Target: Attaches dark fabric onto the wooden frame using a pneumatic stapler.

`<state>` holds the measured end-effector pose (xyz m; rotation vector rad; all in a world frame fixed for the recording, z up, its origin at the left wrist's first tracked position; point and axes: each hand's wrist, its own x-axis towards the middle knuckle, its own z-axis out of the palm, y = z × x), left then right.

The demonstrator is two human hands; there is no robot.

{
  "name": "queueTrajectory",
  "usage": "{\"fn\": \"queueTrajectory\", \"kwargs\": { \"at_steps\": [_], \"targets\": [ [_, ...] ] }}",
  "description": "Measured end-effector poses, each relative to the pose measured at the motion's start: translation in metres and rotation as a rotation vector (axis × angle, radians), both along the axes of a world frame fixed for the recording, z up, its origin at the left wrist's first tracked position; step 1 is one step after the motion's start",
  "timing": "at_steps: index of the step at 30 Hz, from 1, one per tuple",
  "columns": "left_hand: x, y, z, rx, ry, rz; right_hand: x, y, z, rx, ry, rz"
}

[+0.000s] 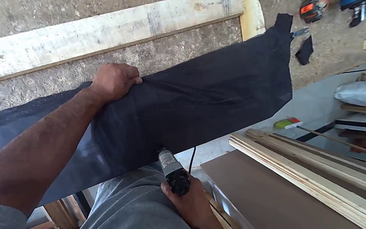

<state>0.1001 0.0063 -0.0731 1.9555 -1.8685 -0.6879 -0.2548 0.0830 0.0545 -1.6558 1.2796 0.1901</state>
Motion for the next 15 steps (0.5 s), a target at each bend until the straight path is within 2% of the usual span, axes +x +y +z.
{"fn": "queueTrajectory", "kwargs": {
  "at_steps": [3, 15],
  "targets": [
    [0.000, 0.000, -0.002, 0.003, 0.001, 0.014, 0.005, -0.004, -0.001, 0.052, 0.000, -0.035],
    [0.001, 0.000, -0.003, -0.013, -0.007, 0.015, 0.023, -0.002, -0.004, 0.044, 0.042, -0.047]
  ]
}}
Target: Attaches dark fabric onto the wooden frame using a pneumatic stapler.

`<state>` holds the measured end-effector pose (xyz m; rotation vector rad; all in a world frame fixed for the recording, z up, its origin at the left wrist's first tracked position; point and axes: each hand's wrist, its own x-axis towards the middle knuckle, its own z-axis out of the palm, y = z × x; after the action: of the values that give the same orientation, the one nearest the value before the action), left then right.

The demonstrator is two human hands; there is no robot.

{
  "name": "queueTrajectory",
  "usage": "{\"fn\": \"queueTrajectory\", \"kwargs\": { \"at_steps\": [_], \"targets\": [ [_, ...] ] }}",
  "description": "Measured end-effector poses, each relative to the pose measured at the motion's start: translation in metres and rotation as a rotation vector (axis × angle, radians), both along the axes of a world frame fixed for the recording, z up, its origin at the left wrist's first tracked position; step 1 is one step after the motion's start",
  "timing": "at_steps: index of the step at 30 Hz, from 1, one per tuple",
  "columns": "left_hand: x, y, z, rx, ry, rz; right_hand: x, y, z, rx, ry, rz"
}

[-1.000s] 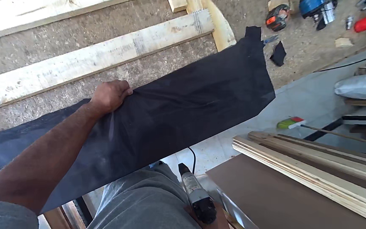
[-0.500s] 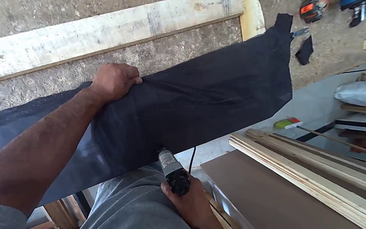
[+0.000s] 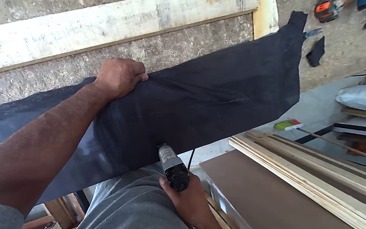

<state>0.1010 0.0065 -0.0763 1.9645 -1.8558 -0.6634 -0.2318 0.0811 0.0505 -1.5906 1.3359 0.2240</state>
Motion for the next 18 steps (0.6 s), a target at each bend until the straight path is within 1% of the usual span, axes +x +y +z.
{"fn": "queueTrajectory", "kwargs": {
  "at_steps": [7, 9, 12, 14, 16, 18],
  "targets": [
    [0.000, 0.000, 0.001, 0.007, -0.021, 0.002, 0.010, -0.002, 0.005, 0.017, 0.103, 0.013],
    [-0.002, -0.001, 0.002, 0.034, -0.035, 0.007, 0.002, -0.001, 0.012, 0.026, 0.050, -0.003],
    [0.002, -0.001, 0.012, 0.125, -0.082, 0.006, -0.029, 0.013, 0.027, -0.009, -0.082, -0.115],
    [0.013, 0.011, 0.025, 0.191, -0.103, 0.001, -0.057, 0.025, 0.031, -0.009, -0.113, -0.201],
    [0.032, 0.036, 0.033, 0.172, -0.125, 0.032, -0.076, 0.032, 0.029, 0.001, -0.109, -0.266],
    [0.059, 0.081, 0.047, 0.137, -0.126, 0.174, -0.081, 0.036, 0.024, 0.032, -0.120, -0.254]
  ]
}}
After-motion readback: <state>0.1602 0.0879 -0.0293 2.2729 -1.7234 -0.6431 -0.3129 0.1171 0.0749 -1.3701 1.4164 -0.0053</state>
